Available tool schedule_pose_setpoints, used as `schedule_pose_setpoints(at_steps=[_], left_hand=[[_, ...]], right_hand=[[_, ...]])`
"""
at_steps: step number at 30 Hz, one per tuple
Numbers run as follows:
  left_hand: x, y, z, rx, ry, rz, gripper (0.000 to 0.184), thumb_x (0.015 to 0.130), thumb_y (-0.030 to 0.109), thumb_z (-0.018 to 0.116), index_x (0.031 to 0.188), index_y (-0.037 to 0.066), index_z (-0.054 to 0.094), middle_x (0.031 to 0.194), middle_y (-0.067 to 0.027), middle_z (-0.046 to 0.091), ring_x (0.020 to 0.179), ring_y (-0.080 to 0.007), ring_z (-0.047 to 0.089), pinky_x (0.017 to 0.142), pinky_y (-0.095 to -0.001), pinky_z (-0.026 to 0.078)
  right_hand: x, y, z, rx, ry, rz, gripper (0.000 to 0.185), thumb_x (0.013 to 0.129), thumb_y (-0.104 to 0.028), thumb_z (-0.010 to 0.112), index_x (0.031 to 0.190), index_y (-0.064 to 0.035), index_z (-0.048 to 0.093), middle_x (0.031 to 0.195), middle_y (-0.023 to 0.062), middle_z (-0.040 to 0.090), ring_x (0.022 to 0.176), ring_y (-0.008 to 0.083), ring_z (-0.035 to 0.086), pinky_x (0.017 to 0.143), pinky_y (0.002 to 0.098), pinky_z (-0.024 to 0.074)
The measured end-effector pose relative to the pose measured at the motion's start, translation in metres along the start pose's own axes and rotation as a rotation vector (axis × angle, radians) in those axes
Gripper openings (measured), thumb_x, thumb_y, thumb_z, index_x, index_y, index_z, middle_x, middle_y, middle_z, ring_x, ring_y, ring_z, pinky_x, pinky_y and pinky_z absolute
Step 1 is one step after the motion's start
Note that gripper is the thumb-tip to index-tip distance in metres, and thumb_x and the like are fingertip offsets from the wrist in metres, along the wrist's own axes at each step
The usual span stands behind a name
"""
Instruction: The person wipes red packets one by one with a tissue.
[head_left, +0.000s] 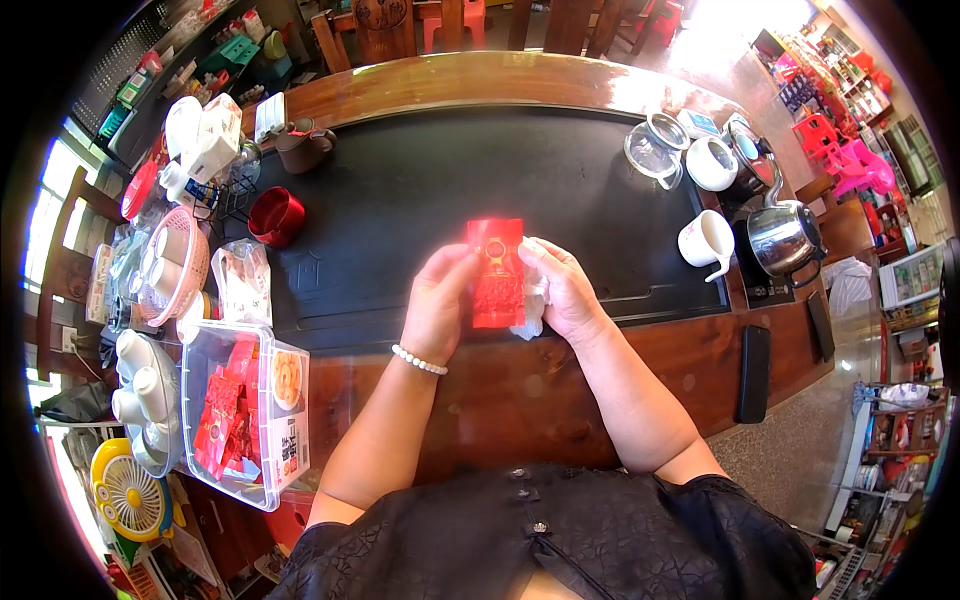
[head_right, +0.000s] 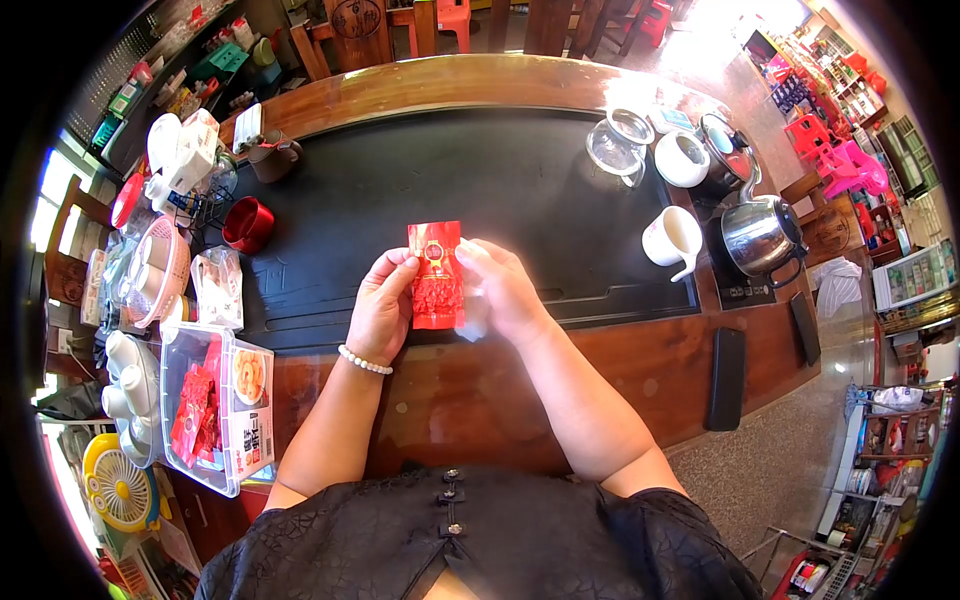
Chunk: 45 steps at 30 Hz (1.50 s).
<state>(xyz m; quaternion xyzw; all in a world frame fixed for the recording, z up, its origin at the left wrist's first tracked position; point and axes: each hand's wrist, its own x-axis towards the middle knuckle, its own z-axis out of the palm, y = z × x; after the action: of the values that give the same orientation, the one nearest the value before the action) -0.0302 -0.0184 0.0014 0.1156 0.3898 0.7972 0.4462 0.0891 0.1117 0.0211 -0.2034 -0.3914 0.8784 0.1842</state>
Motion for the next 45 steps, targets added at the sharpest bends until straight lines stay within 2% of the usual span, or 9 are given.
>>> schedule_pose_setpoints(at_steps=[4,6,9,12,15,16,25,45], left_hand=[[0.001,-0.001,-0.001,0.017,-0.001,0.004,0.012,0.098,0.010,0.065,0.109,0.006,0.068,0.101,-0.0004,0.070,0.089,-0.0071,0.061,0.080,-0.0237,0.049],[0.000,-0.001,0.000,0.036,0.008,-0.005,0.016,0.098,0.011,0.065,0.113,0.006,0.067,0.102,-0.0009,0.070,0.091,-0.0071,0.061,0.081,-0.0237,0.049],[-0.001,0.000,0.003,0.136,0.006,-0.002,0.028,0.097,0.013,0.067,0.123,0.005,0.062,0.106,-0.0030,0.069,0.093,-0.0087,0.062,0.081,-0.0243,0.049],[-0.006,0.005,0.012,0.216,-0.081,0.000,0.039,0.095,0.012,0.070,0.130,0.003,0.056,0.109,-0.0054,0.068,0.096,-0.0112,0.063,0.085,-0.0267,0.051],[-0.007,0.002,0.014,0.344,-0.149,0.035,0.043,0.093,0.008,0.072,0.131,0.002,0.054,0.112,-0.0073,0.067,0.102,-0.0135,0.064,0.091,-0.0297,0.052],[-0.007,0.003,0.015,0.354,-0.177,0.011,0.043,0.092,0.005,0.072,0.130,0.000,0.054,0.114,-0.0084,0.067,0.105,-0.0147,0.064,0.095,-0.0318,0.052],[-0.008,0.005,0.014,0.335,-0.226,-0.004,0.043,0.092,0.001,0.069,0.132,0.000,0.053,0.117,-0.0092,0.067,0.106,-0.0159,0.065,0.094,-0.0336,0.054],[-0.008,0.007,0.013,0.317,-0.210,-0.060,0.047,0.090,-0.001,0.068,0.135,-0.003,0.053,0.123,-0.0098,0.065,0.111,-0.0171,0.063,0.096,-0.0338,0.054]], right_hand=[[0.003,0.002,-0.005,0.000,-0.014,-0.007,0.021,0.100,-0.019,0.061,0.112,-0.0041,0.069,0.101,0.0030,0.071,0.087,0.0086,0.065,0.076,0.0245,0.0505],[0.005,0.006,-0.011,0.004,-0.029,-0.041,0.019,0.100,-0.017,0.061,0.113,-0.0053,0.068,0.104,0.0038,0.072,0.091,0.0107,0.067,0.081,0.0272,0.0533],[0.005,0.008,-0.010,0.018,-0.005,-0.106,0.016,0.101,-0.017,0.061,0.112,-0.0068,0.068,0.105,0.0032,0.072,0.092,0.0107,0.067,0.082,0.0279,0.0544],[0.006,0.007,-0.010,0.027,0.013,-0.152,0.015,0.101,-0.018,0.061,0.109,-0.0079,0.068,0.102,0.0020,0.072,0.089,0.0098,0.067,0.081,0.0277,0.0541],[0.004,0.003,-0.005,0.053,0.029,-0.160,0.014,0.102,-0.019,0.061,0.107,-0.0084,0.068,0.100,0.0014,0.071,0.088,0.0098,0.067,0.080,0.0278,0.0539],[0.003,0.002,-0.003,0.066,0.037,-0.158,0.014,0.102,-0.019,0.061,0.107,-0.0084,0.068,0.100,0.0013,0.071,0.088,0.0099,0.067,0.080,0.0278,0.0539],[0.004,0.001,-0.004,0.087,0.063,-0.121,0.013,0.101,-0.014,0.059,0.104,-0.0073,0.069,0.101,0.0027,0.072,0.089,0.0113,0.067,0.082,0.0286,0.0539],[0.004,0.002,-0.009,0.100,0.015,-0.108,0.015,0.100,-0.016,0.062,0.107,-0.0059,0.070,0.100,0.0039,0.073,0.088,0.0123,0.068,0.080,0.0291,0.0548]])
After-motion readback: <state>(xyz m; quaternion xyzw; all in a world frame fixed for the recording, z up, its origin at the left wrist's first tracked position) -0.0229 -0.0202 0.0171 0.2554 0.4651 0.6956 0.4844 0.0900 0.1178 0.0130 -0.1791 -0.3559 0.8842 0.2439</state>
